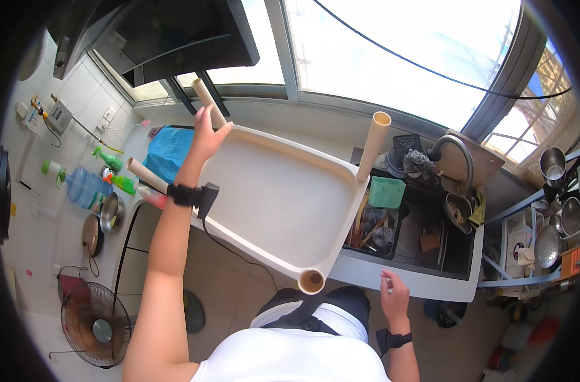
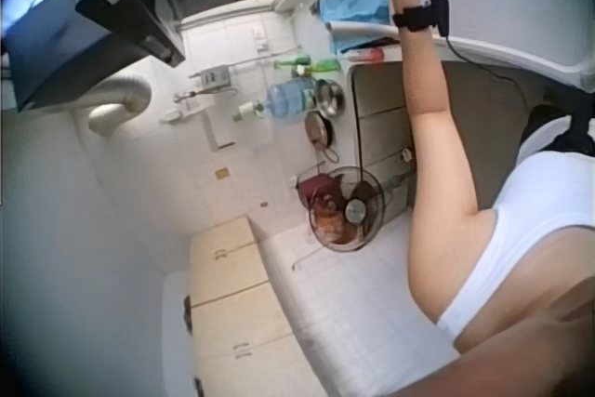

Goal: Assembling a white plastic multi-tier shelf in a kitchen.

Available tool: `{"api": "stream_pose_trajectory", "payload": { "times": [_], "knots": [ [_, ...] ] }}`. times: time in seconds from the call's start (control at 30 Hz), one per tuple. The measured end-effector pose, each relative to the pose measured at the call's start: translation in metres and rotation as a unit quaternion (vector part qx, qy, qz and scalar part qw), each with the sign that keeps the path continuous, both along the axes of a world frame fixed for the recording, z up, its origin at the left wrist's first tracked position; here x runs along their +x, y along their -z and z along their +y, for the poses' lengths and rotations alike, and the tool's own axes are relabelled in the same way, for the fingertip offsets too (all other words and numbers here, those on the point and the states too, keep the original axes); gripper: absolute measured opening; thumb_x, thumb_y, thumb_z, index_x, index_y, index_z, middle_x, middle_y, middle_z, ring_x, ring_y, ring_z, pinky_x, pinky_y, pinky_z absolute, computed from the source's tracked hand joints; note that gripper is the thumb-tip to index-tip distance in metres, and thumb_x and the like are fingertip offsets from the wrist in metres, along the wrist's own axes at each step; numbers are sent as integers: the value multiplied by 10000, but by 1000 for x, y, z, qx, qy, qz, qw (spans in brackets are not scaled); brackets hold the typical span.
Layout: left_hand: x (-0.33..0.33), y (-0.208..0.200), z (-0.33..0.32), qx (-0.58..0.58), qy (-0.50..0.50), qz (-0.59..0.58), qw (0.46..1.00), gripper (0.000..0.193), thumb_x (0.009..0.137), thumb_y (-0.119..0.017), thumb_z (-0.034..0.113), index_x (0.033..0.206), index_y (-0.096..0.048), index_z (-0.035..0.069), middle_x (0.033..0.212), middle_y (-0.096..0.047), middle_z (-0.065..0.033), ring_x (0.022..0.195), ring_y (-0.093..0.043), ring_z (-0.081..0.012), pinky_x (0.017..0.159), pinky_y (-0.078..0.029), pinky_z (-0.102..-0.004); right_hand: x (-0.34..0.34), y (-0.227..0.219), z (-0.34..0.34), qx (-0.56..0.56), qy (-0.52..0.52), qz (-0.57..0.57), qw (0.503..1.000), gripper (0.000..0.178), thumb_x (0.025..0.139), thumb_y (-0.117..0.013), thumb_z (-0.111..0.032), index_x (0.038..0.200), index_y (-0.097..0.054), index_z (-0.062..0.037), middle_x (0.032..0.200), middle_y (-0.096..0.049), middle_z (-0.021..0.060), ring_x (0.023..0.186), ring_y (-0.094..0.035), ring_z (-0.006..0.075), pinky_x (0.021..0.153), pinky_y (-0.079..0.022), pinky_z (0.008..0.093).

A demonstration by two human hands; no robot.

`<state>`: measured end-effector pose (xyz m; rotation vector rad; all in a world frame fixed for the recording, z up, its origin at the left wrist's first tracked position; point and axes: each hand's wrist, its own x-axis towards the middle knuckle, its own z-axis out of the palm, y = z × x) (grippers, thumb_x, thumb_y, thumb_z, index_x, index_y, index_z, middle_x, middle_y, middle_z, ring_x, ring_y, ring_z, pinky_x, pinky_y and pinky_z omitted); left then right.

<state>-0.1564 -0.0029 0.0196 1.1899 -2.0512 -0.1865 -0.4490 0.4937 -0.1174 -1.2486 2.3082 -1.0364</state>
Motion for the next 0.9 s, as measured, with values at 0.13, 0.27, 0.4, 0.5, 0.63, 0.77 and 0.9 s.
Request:
{"api": "stream_pose_trajectory", "payload": {
  "times": [0.13, 0.27, 0.4, 0.5, 0.63, 0.77, 0.9],
  "knots": [
    [17, -83, 136, 126, 175, 174, 961, 184, 939, -610, 123, 1034, -678, -19, 917, -704, -114, 866, -678, -148, 792, -528, -281, 7, -20, -34, -82, -51, -83, 992, 264, 926, -591, -109, 1178, -622, -36, 987, -711, 121, 796, -684, 193, 701, -530, 281],
    [104, -73, 182, 78, 19, 261, 962, 145, 941, -582, 48, 1033, -684, -1, 761, -598, 30, 625, -483, -24, 563, -395, -181, 24, -45, -67, -105, -126, -202, 966, 398, 1015, -496, -290, 1310, -535, -24, 1067, -695, 116, 876, -679, 176, 726, -532, 265],
    [163, -4, 156, -38, -118, 223, 967, 646, 898, -661, 56, 1452, -330, 18, 1268, -501, -109, 1145, -506, -192, 920, -472, -318, 31, -40, -95, -102, -145, -302, 937, 439, 1030, -476, -322, 1322, -514, 3, 1080, -683, 104, 877, -668, 162, 721, -528, 260],
    [186, 43, 127, 212, 17, 215, 953, 754, 870, -709, 94, 1478, -271, 17, 1343, -458, -150, 1243, -457, -249, 1044, -401, -392, 39, -47, -112, -84, -156, -340, 924, 426, 1020, -516, -297, 1295, -509, 28, 998, -663, 62, 797, -614, 98, 685, -495, 223],
    [185, 69, 109, 245, 30, 235, 940, 644, 864, -709, 97, 1403, -362, 27, 1299, -507, -114, 1197, -498, -220, 999, -424, -369, 53, -53, -126, -54, -116, -393, 911, 323, 971, -618, -224, 1185, -565, 10, 938, -647, 22, 715, -542, 40, 599, -421, 184],
    [173, 69, 108, 340, -25, 259, 904, 454, 907, -678, 173, 1301, -461, 115, 1058, -580, -21, 950, -575, -109, 730, -494, -291, 50, -55, -125, -20, -108, -387, 916, 309, 969, -612, -215, 1176, -574, 12, 955, -642, 5, 720, -532, 40, 588, -406, 189],
    [178, 74, 112, 302, -52, 296, 905, 246, 931, -644, 159, 1153, -546, 117, 976, -611, 12, 881, -595, -90, 707, -515, -263, 40, -56, -123, -17, -159, -381, 911, 282, 982, -563, -195, 1173, -574, 12, 1008, -631, 19, 774, -550, 53, 614, -434, 197]
  ]
}}
